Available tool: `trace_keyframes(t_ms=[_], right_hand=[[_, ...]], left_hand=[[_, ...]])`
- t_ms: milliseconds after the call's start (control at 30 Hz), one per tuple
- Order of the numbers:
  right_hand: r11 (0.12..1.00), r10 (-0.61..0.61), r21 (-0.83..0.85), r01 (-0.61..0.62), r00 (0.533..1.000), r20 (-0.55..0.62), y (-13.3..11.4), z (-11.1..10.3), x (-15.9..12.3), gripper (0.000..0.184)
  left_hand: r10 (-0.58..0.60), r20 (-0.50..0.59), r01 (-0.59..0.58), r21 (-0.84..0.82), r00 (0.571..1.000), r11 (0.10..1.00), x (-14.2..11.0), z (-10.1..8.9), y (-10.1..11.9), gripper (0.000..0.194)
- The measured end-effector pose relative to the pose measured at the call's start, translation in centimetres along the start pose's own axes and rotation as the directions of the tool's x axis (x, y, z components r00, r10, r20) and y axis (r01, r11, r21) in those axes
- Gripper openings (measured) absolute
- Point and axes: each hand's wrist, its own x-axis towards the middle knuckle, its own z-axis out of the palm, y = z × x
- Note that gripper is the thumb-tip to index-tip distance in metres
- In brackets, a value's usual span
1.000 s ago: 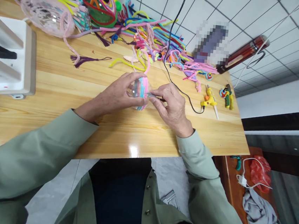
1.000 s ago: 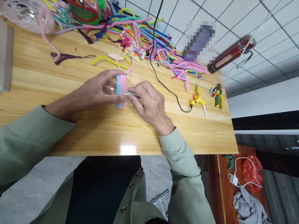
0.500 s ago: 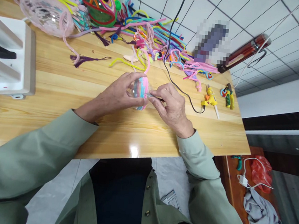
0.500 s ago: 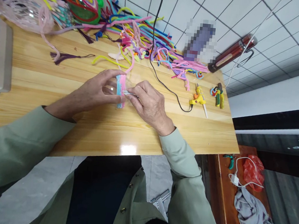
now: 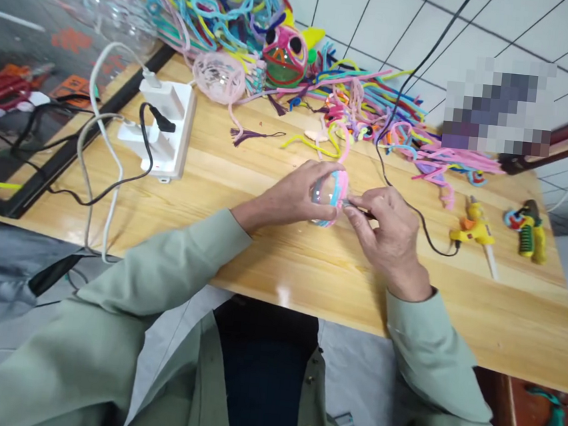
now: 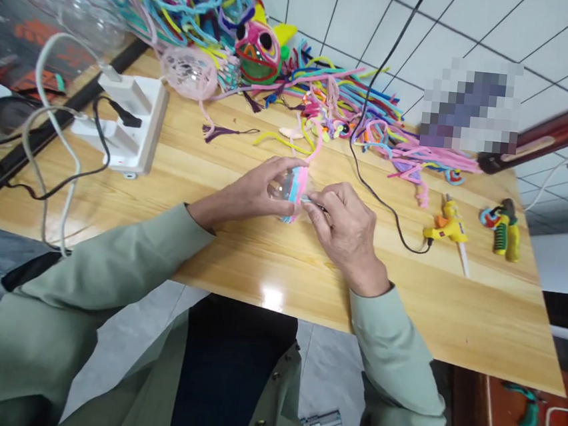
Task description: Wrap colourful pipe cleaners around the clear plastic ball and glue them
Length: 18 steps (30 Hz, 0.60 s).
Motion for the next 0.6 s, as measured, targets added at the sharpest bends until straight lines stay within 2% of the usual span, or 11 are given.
trace_keyframes(t_ms=[367, 600], right_hand=[[1.000, -0.002, -0.015, 0.002, 1.000, -0.019, 0.18, 0.18, -0.15, 0.012], [1.000, 0.013, 0.000, -0.013, 1.000, 0.022, -0.18, -0.08, 0.06, 0.013]], left_hand=[[0.005, -0.013, -0.005, 0.001, 1.000, 1.000, 0.12, 0.26, -0.24, 0.078], [-0.033, -0.012, 0.033, 0.018, 0.999, 0.999, 0.06, -0.02, 0.09, 0.083]])
